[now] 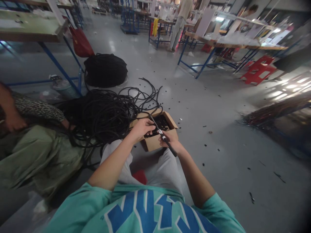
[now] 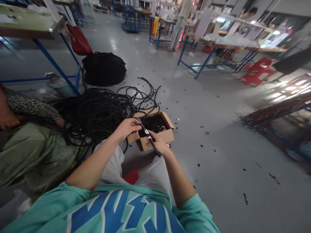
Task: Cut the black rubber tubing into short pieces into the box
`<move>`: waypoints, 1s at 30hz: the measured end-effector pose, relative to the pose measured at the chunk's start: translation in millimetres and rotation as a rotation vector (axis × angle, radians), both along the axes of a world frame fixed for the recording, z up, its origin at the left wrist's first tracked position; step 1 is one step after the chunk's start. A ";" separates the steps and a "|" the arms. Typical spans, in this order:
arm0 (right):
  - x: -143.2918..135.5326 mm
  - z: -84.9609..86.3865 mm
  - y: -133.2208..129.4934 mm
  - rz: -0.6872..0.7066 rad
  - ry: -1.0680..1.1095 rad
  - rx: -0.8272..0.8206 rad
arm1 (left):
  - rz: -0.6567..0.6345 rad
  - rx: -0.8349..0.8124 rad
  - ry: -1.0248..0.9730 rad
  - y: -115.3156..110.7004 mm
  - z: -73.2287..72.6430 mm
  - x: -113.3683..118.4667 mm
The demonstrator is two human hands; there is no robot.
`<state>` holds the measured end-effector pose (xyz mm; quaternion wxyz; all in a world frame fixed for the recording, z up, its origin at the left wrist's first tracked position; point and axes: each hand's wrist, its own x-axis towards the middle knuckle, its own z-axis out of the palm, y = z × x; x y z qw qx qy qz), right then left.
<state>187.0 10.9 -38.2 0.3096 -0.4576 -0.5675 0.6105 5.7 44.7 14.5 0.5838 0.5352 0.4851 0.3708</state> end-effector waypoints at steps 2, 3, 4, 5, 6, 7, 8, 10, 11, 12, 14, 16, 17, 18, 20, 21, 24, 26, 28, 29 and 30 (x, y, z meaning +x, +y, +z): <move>0.3 2.8 -1.1 -0.016 -0.079 0.049 | -0.011 -0.008 0.019 -2.2 3.8 -0.6; 0.0 3.9 -1.7 -0.030 -0.116 0.077 | -0.010 -0.011 0.036 -3.1 5.7 -0.9; -0.5 4.8 -2.3 -0.043 -0.145 0.103 | -0.005 -0.011 0.061 -4.0 7.5 -1.0; -1.2 5.4 -2.8 -0.053 -0.163 0.123 | 0.002 -0.008 0.096 -4.8 9.3 -1.1; -2.1 5.7 -3.3 -0.060 -0.171 0.137 | 0.010 0.000 0.138 -5.5 10.8 -1.1; -2.9 5.8 -3.8 -0.067 -0.171 0.146 | 0.015 0.015 0.182 -6.1 12.0 -1.2; -3.6 5.8 -4.1 -0.073 -0.166 0.150 | 0.017 0.037 0.224 -6.3 12.7 -1.4; -4.5 5.9 -4.8 -0.082 -0.149 0.149 | 0.010 0.096 0.288 -5.8 12.1 -2.2; -4.7 6.2 -5.0 -0.086 -0.139 0.145 | -0.001 0.129 0.314 -5.0 10.9 -2.8; -4.7 6.8 -5.3 -0.089 -0.132 0.137 | -0.011 0.162 0.340 -4.0 9.1 -3.5; -4.3 8.7 -5.9 -0.094 -0.129 0.113 | -0.016 0.222 0.403 -1.9 4.8 -5.0; -3.6 10.9 -6.6 -0.104 -0.143 0.101 | 0.008 0.281 0.460 -0.4 1.1 -6.3; -3.2 11.7 -6.9 -0.107 -0.148 0.096 | 0.022 0.310 0.482 0.0 -0.1 -6.8; -2.8 12.1 -7.1 -0.106 -0.147 0.086 | 0.030 0.339 0.500 0.1 -0.9 -7.1; -1.8 11.6 -6.9 -0.085 -0.123 0.046 | 0.026 0.383 0.541 0.0 -1.0 -7.7; -1.3 10.8 -6.4 -0.066 -0.099 0.021 | 0.017 0.398 0.567 0.1 -0.5 -7.9; -0.4 8.2 -3.1 -0.008 -0.005 -0.024 | -0.031 0.427 0.636 2.0 1.6 -9.0; -0.5 7.0 0.2 0.002 0.036 -0.031 | -0.075 0.441 0.667 4.9 2.8 -10.1; -1.3 6.1 3.7 -0.017 0.042 -0.034 | -0.110 0.457 0.692 9.2 2.8 -11.1; -2.1 5.4 5.5 -0.032 0.034 -0.037 | -0.116 0.464 0.707 12.0 2.1 -11.5; -2.9 4.3 7.3 -0.048 0.020 -0.041 | -0.118 0.470 0.723 15.2 0.6 -11.7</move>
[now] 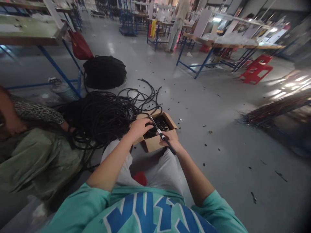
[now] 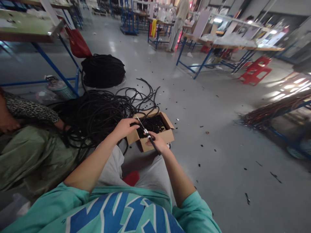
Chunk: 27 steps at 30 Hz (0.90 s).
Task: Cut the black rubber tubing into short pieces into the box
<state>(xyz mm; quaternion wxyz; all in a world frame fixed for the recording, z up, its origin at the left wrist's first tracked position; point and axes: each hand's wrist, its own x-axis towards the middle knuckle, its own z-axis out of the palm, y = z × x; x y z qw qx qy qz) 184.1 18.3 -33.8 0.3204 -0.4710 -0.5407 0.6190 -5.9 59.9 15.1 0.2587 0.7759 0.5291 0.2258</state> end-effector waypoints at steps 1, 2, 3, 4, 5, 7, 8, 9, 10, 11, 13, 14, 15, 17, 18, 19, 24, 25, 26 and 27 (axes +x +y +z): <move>-0.9 -1.6 2.1 -0.019 -0.020 -0.002 | 0.002 0.004 0.016 3.7 -2.3 0.1; -1.9 -3.9 4.4 -0.038 -0.046 -0.002 | 0.010 0.005 0.032 8.0 -5.3 0.4; -2.8 -6.9 7.2 -0.059 -0.075 0.002 | 0.021 0.004 0.046 12.6 -9.2 1.0; -3.6 -10.5 10.4 -0.078 -0.106 0.009 | 0.030 0.000 0.059 17.6 -13.8 1.7; -4.1 -14.7 14.2 -0.096 -0.136 0.021 | 0.035 -0.006 0.067 22.7 -18.8 2.6; -4.4 -24.1 22.7 -0.124 -0.195 0.037 | 0.022 -0.016 0.070 32.7 -29.6 4.2; -4.1 -28.9 27.2 -0.132 -0.221 0.039 | 0.013 -0.020 0.068 37.4 -34.8 4.7; -3.8 -33.3 31.6 -0.137 -0.244 0.038 | 0.007 -0.026 0.070 41.8 -39.8 4.9; -3.3 -37.3 35.5 -0.138 -0.259 0.034 | 0.007 -0.034 0.076 45.7 -44.2 4.9; -3.0 -40.7 39.0 -0.135 -0.268 0.028 | 0.011 -0.042 0.087 49.1 -48.1 4.7; -2.7 -45.1 43.8 -0.130 -0.272 0.018 | 0.031 -0.060 0.114 54.3 -54.0 4.2; -2.8 -46.3 45.3 -0.129 -0.271 0.011 | 0.039 -0.065 0.127 56.1 -56.1 4.0; -3.1 -46.9 46.1 -0.130 -0.268 0.000 | 0.048 -0.068 0.137 57.5 -57.6 4.0; -3.8 -47.4 46.4 -0.131 -0.247 -0.038 | 0.070 -0.065 0.154 59.1 -59.3 4.4; -4.0 -47.6 46.1 -0.132 -0.231 -0.060 | 0.081 -0.062 0.163 59.5 -59.5 4.7; -4.1 -47.7 45.7 -0.134 -0.214 -0.082 | 0.089 -0.060 0.171 59.8 -59.4 5.0; -2.9 -46.7 46.2 -0.119 -0.115 -0.121 | 0.113 -0.040 0.216 58.1 -55.8 7.1; -2.6 -45.8 47.1 -0.107 -0.087 -0.125 | 0.117 -0.030 0.231 56.9 -55.0 7.8; -2.3 -44.7 48.4 -0.095 -0.069 -0.125 | 0.117 -0.016 0.248 55.6 -54.1 8.4; -2.1 -43.6 49.8 -0.085 -0.068 -0.121 | 0.112 0.004 0.264 54.0 -53.4 9.1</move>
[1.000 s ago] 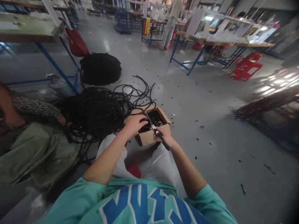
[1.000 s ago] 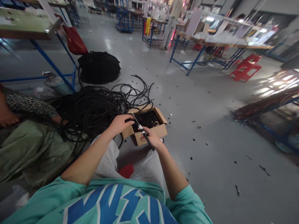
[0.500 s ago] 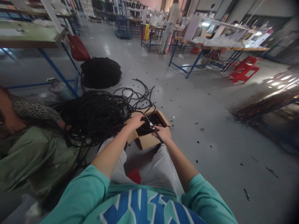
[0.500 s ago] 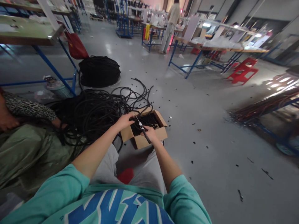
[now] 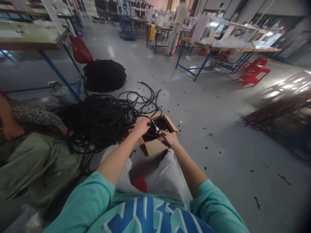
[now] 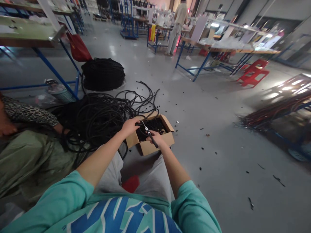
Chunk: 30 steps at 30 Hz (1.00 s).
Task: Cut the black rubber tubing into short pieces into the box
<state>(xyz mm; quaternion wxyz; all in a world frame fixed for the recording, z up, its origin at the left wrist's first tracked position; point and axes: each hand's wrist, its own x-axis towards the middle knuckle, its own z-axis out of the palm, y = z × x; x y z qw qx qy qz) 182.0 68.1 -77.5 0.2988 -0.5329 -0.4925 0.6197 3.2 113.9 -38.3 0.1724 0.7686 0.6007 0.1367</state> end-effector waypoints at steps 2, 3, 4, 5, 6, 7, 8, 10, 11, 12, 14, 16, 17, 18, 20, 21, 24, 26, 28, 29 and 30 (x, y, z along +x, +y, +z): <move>0.3 1.7 3.0 0.011 -0.058 0.029 | -0.013 0.042 0.035 -3.2 1.1 1.2; 0.4 2.2 4.3 0.014 -0.105 0.051 | -0.016 0.064 0.050 -4.6 1.4 1.8; 0.4 2.3 5.4 0.013 -0.152 0.075 | -0.015 0.085 0.062 -5.7 1.5 2.3; 0.3 2.2 6.3 0.011 -0.192 0.098 | -0.012 0.102 0.069 -6.6 1.4 2.9; 0.0 1.9 7.1 0.008 -0.222 0.117 | -0.004 0.114 0.075 -7.1 1.2 3.5; -0.4 1.4 7.6 0.006 -0.238 0.130 | 0.004 0.123 0.078 -7.4 0.8 4.2; -1.1 0.8 8.0 0.000 -0.240 0.133 | 0.014 0.126 0.079 -7.5 0.5 5.0; -2.8 -0.3 8.6 -0.023 -0.213 0.116 | 0.039 0.118 0.072 -7.1 -0.2 6.4; -3.7 -0.8 8.7 -0.035 -0.192 0.102 | 0.053 0.110 0.067 -6.8 -0.5 6.8; -4.6 -1.1 8.7 -0.046 -0.172 0.087 | 0.069 0.102 0.060 -6.4 -0.6 7.0; -6.1 -1.5 8.5 -0.061 -0.141 0.064 | 0.103 0.090 0.039 -4.9 -1.0 6.2; -6.7 -1.7 8.5 -0.068 -0.109 0.046 | 0.152 0.076 -0.004 -2.4 -1.9 4.1; -6.6 -1.9 9.0 -0.071 -0.089 0.034 | 0.175 0.066 -0.050 -0.7 -2.8 2.8; -6.4 -2.2 9.7 -0.074 -0.070 0.022 | 0.193 0.058 -0.116 1.2 -4.0 1.4; -5.6 -3.2 12.5 -0.074 -0.038 -0.004 | 0.221 0.040 -0.296 5.1 -7.2 -1.3; -5.2 -3.9 14.4 -0.073 -0.029 -0.017 | 0.231 0.030 -0.396 6.6 -9.0 -2.5; -4.6 -5.0 20.1 -0.077 -0.010 -0.044 | 0.271 -0.010 -0.684 7.8 -12.7 -5.3; -5.2 -4.0 22.0 -0.087 0.006 -0.047 | 0.289 -0.058 -0.849 4.9 -12.4 -6.5; -6.7 -0.9 20.8 -0.092 0.027 -0.044 | 0.282 -0.136 -0.975 -0.5 -9.2 -7.1; -7.6 1.5 18.9 -0.092 0.039 -0.042 | 0.266 -0.183 -1.023 -3.9 -6.5 -7.2; -8.8 4.2 16.1 -0.091 0.055 -0.036 | 0.244 -0.231 -1.065 -7.7 -3.2 -7.1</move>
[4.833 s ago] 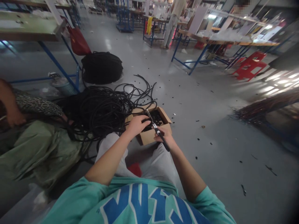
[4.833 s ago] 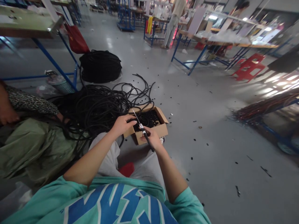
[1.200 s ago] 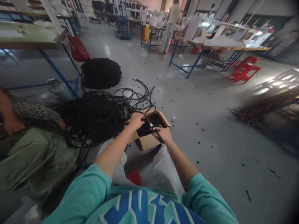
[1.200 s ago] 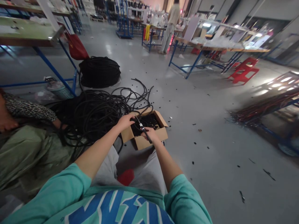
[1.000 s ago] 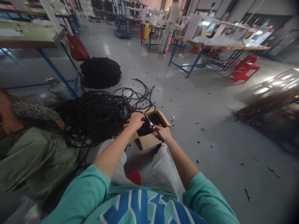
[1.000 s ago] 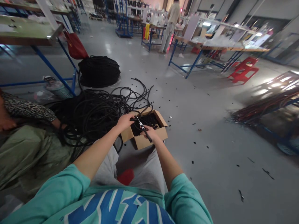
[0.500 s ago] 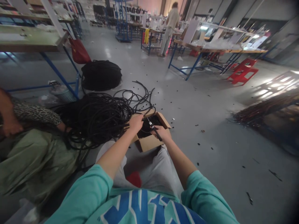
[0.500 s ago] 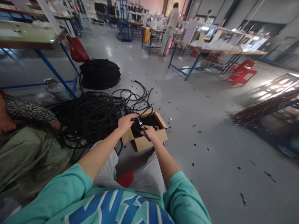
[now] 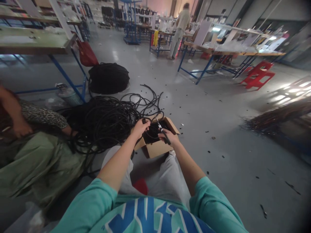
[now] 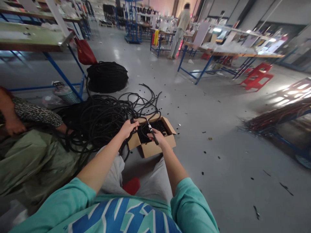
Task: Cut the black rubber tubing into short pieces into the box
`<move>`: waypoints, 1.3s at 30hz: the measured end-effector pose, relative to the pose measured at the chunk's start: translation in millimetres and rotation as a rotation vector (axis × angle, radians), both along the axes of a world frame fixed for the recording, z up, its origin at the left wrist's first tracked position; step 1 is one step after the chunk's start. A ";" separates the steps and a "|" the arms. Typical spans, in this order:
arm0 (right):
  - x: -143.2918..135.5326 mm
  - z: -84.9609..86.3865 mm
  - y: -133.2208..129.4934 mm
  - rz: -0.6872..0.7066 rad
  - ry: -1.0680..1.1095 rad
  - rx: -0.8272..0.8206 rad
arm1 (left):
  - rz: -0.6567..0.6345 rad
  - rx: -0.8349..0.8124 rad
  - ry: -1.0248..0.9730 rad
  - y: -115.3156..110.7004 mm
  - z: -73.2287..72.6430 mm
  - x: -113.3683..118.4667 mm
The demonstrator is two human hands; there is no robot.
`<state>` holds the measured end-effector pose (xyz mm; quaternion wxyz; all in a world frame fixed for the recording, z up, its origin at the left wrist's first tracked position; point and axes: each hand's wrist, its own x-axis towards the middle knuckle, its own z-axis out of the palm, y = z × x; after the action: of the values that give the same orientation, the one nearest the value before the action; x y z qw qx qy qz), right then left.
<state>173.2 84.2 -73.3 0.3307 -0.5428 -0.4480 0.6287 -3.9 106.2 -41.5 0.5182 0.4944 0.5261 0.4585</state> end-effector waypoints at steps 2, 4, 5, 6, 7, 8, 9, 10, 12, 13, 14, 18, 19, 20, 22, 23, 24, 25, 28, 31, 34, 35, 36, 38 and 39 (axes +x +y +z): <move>-2.6 5.9 -8.2 -0.005 0.043 0.025 | -0.057 -0.038 -0.090 -8.7 7.8 0.6; -5.3 11.0 -19.1 -0.032 0.110 0.062 | -0.089 -0.071 -0.190 -18.4 16.2 1.3; -6.4 12.9 -25.3 -0.049 0.145 0.079 | -0.105 -0.089 -0.255 -23.3 20.2 1.3; -7.2 14.1 -31.7 -0.064 0.177 0.091 | -0.127 -0.107 -0.338 -28.2 23.7 0.9; -7.5 14.8 -38.4 -0.075 0.204 0.097 | -0.154 -0.124 -0.434 -32.9 26.7 0.0; -7.2 14.8 -45.1 -0.082 0.224 0.098 | -0.180 -0.140 -0.535 -37.3 29.0 -1.6; -6.3 14.3 -52.0 -0.085 0.238 0.095 | -0.196 -0.152 -0.627 -41.3 30.7 -3.8; -4.7 13.4 -58.8 -0.090 0.248 0.089 | -0.194 -0.161 -0.697 -45.1 31.6 -6.6; 0.0 10.7 -72.3 -0.125 0.270 0.080 | -0.153 -0.162 -0.743 -52.2 31.6 -13.3; 2.8 9.1 -78.9 -0.147 0.273 0.076 | -0.134 -0.152 -0.729 -55.6 30.7 -16.9; 5.6 7.6 -85.4 -0.175 0.270 0.072 | -0.120 -0.134 -0.703 -59.1 29.3 -20.3; 13.7 3.3 -108.2 -0.268 0.236 0.026 | -0.127 -0.084 -0.608 -73.0 20.6 -28.0; 14.6 3.0 -112.9 -0.279 0.240 0.007 | -0.135 -0.089 -0.581 -76.2 18.2 -28.0; 15.1 3.1 -117.1 -0.285 0.247 -0.013 | -0.144 -0.097 -0.549 -79.3 16.0 -27.5; 15.8 4.1 -123.9 -0.292 0.256 -0.054 | -0.162 -0.106 -0.475 -84.4 12.8 -25.8; 16.3 5.1 -126.8 -0.301 0.252 -0.071 | -0.167 -0.103 -0.440 -86.4 12.0 -25.1; 17.0 6.3 -129.4 -0.313 0.244 -0.084 | -0.164 -0.091 -0.410 -88.0 11.7 -24.9; 18.1 7.7 -131.9 -0.329 0.234 -0.092 | -0.155 -0.073 -0.385 -89.1 12.0 -25.2; 23.6 12.4 -140.1 -0.380 0.215 -0.084 | -0.118 -0.009 -0.345 -90.7 14.2 -29.9; 32.1 15.2 -151.2 -0.424 0.204 -0.057 | -0.069 0.045 -0.353 -91.5 18.3 -37.7; 44.0 14.3 -165.3 -0.464 0.187 -0.040 | 0.012 0.140 -0.343 -92.4 28.4 -46.4; 48.4 13.5 -170.4 -0.481 0.176 -0.039 | 0.054 0.190 -0.324 -92.7 33.9 -49.8; 52.9 12.6 -175.5 -0.499 0.162 -0.039 | 0.109 0.249 -0.296 -92.9 40.5 -53.6; 61.3 11.1 -184.8 -0.535 0.133 -0.045 | 0.236 0.378 -0.205 -93.0 56.0 -62.4; 64.6 10.6 -188.4 -0.551 0.123 -0.051 | 0.299 0.445 -0.140 -92.9 64.1 -67.1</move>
<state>237.9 -104.3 -62.7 0.5020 -0.6129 -0.2468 0.5581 -71.0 13.3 22.6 0.3587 0.4798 0.4425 0.6673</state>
